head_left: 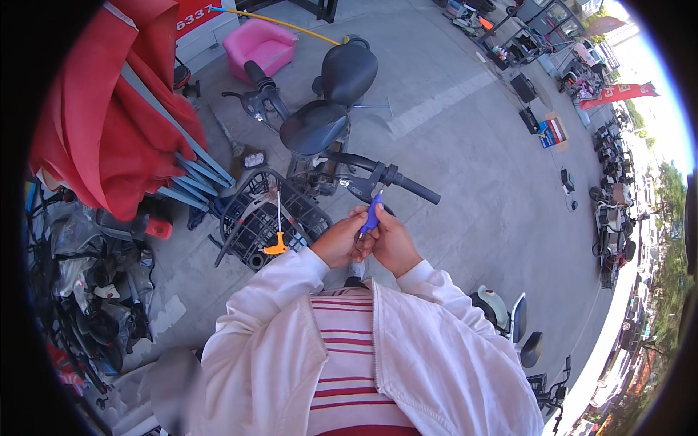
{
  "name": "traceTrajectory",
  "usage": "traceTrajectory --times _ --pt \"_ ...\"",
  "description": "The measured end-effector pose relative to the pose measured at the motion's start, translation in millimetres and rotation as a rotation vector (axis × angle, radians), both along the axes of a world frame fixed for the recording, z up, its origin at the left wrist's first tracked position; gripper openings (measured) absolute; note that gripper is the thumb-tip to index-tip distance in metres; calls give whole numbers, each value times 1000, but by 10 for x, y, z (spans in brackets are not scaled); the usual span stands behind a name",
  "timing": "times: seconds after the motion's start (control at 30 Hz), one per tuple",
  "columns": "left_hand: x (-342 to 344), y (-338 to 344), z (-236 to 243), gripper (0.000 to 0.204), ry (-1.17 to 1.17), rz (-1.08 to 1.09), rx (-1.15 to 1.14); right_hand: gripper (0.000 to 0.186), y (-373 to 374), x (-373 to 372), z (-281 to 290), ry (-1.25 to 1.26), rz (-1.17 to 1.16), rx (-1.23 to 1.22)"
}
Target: The person repairs an electric scooter's handlebar assembly. They use pliers to strip wire insulation, a screwdriver to loosen and tighten screws, and scissors to cut zip ties. The person then removes the handlebar grip and inspects the throttle assembly.
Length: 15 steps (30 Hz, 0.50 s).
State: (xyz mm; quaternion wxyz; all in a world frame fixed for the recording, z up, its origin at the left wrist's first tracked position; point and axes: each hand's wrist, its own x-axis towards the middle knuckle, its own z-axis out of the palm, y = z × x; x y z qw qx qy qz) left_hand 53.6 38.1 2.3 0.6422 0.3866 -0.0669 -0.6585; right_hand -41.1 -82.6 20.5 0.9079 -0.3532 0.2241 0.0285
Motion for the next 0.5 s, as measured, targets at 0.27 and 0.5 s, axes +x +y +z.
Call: traceTrajectory --times 0.27,0.5 --pt "-133 31 351 33 -1724 253 280 50 68 -8 16 81 -143 5" --pt "-172 -71 226 31 -1959 -27 416 49 72 -43 -33 117 -99 6"
